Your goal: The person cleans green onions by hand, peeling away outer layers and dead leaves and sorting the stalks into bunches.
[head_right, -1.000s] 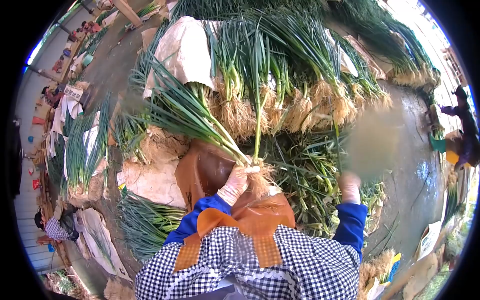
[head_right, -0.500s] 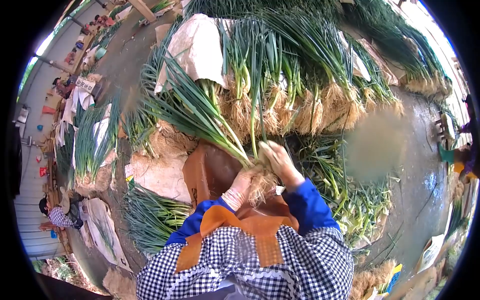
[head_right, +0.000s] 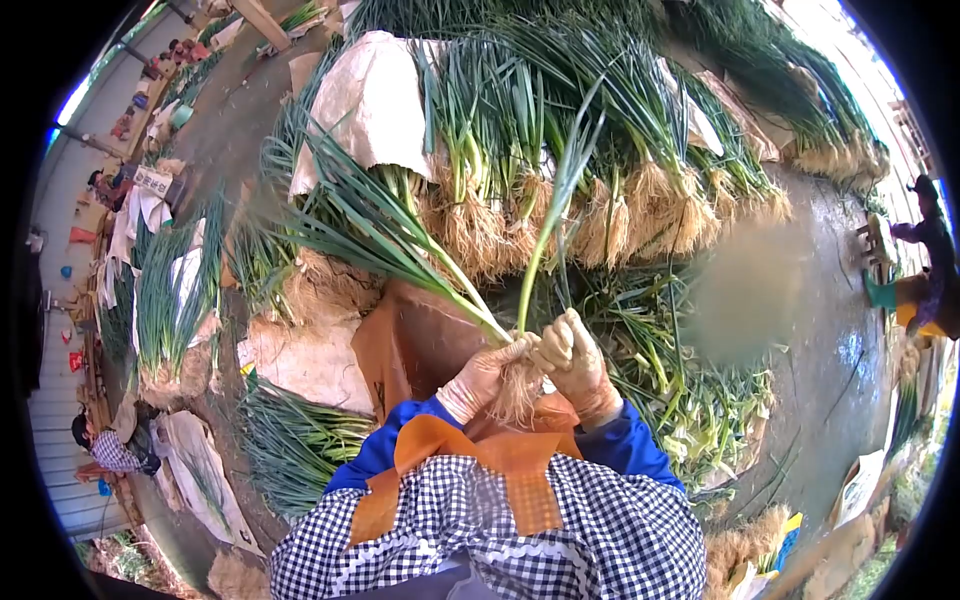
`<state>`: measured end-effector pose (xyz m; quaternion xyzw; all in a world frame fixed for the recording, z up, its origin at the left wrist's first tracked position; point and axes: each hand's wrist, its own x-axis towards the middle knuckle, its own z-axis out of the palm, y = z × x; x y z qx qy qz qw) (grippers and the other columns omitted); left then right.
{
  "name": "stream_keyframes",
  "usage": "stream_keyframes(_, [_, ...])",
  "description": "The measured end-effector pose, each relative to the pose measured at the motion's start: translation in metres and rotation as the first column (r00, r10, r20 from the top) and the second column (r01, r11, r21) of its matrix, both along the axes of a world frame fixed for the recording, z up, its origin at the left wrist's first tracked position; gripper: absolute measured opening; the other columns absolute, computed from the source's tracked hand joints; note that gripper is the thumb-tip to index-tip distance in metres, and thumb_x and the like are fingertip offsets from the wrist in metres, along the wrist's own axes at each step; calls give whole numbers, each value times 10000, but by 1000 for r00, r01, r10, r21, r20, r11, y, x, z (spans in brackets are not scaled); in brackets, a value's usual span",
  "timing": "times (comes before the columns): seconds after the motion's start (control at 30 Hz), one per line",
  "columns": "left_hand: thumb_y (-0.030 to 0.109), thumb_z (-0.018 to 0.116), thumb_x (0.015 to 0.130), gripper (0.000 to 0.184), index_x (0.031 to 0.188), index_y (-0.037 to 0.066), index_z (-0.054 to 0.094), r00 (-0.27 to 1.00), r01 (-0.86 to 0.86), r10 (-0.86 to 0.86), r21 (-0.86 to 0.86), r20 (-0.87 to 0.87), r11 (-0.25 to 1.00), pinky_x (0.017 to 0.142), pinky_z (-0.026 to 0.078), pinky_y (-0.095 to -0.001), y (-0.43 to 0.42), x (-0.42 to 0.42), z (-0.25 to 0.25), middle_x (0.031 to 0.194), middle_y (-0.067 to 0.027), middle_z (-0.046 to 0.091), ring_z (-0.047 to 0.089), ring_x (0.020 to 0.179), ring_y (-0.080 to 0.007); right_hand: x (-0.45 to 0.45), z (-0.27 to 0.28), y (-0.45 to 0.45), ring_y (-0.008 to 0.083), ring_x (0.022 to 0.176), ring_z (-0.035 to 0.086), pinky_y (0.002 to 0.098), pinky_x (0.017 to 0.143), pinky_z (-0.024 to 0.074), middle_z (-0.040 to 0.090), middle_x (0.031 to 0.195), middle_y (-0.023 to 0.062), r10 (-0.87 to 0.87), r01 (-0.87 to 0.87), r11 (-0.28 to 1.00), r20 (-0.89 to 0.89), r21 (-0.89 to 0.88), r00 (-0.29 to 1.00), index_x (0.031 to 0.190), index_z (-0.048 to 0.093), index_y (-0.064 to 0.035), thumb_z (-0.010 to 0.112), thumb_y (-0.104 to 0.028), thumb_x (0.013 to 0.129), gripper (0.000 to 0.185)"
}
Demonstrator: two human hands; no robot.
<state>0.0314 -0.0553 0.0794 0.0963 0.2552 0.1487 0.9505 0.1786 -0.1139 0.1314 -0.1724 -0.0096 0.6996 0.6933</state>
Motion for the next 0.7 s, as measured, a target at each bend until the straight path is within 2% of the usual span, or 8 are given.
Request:
stream_keyframes(0.13, [159,569,876,250,1080,16,566,999,-14,26,388,-27,921,787,492,-276,14,-1,46,930,-71,624,595,851,-157,27,8,-30,97,425,272,227,463,290,329,507,-28,247,-230,966,153,-121,957,641,412,-133,362,-339,971,392])
stream_keyframes(0.17, [177,599,855,246,1041,18,583,998,-57,63,444,1,894,791,491,-276,21,-3,60,899,-74,628,596,853,-164,37,4,-43,104,450,333,234,457,305,378,530,-24,234,-178,972,580,-153,781,669,453,-121,390,-350,962,377])
stream_keyframes(0.23, [197,604,851,176,914,34,581,959,-274,257,612,118,741,753,508,-323,46,-22,80,900,-113,627,599,841,-192,91,-28,-61,153,545,502,273,508,406,538,617,36,730,-484,662,637,-572,246,751,572,-82,482,-392,910,360])
stream_keyframes(0.3, [190,601,855,152,921,69,539,948,-285,303,679,97,677,654,497,-288,71,-47,118,816,-55,577,560,724,-157,122,-60,-61,196,699,609,323,591,483,646,777,76,148,-180,362,247,-915,-958,861,648,-66,576,-440,828,382])
stream_keyframes(0.37, [173,595,855,142,924,62,540,853,-520,455,464,255,717,634,489,-281,90,-54,110,791,-35,555,542,687,-142,107,2,32,265,894,620,365,811,496,617,1072,130,385,11,377,146,-926,-911,1057,600,-57,526,-380,860,385])
stream_keyframes(0.47, [119,593,843,279,1096,55,495,907,-388,417,516,66,764,600,440,-207,98,-34,108,770,-20,545,508,668,-94,127,-31,115,307,798,633,391,736,499,644,848,180,282,248,953,808,-173,-518,1106,561,-50,454,-440,909,451])
stream_keyframes(0.6, [27,599,811,179,982,29,549,935,-351,334,451,121,821,785,493,-277,85,-17,23,857,-60,602,590,820,-153,160,-123,223,176,674,594,291,622,484,644,781,75,383,145,922,782,-360,-492,978,584,-41,465,-329,924,316])
stream_keyframes(0.7, [22,575,834,266,1099,11,558,942,-326,332,374,49,868,825,488,-306,67,-3,35,906,-52,616,595,902,-170,130,-80,178,133,730,598,253,647,482,642,859,56,293,151,940,950,-307,110,1008,567,-34,537,-279,893,272])
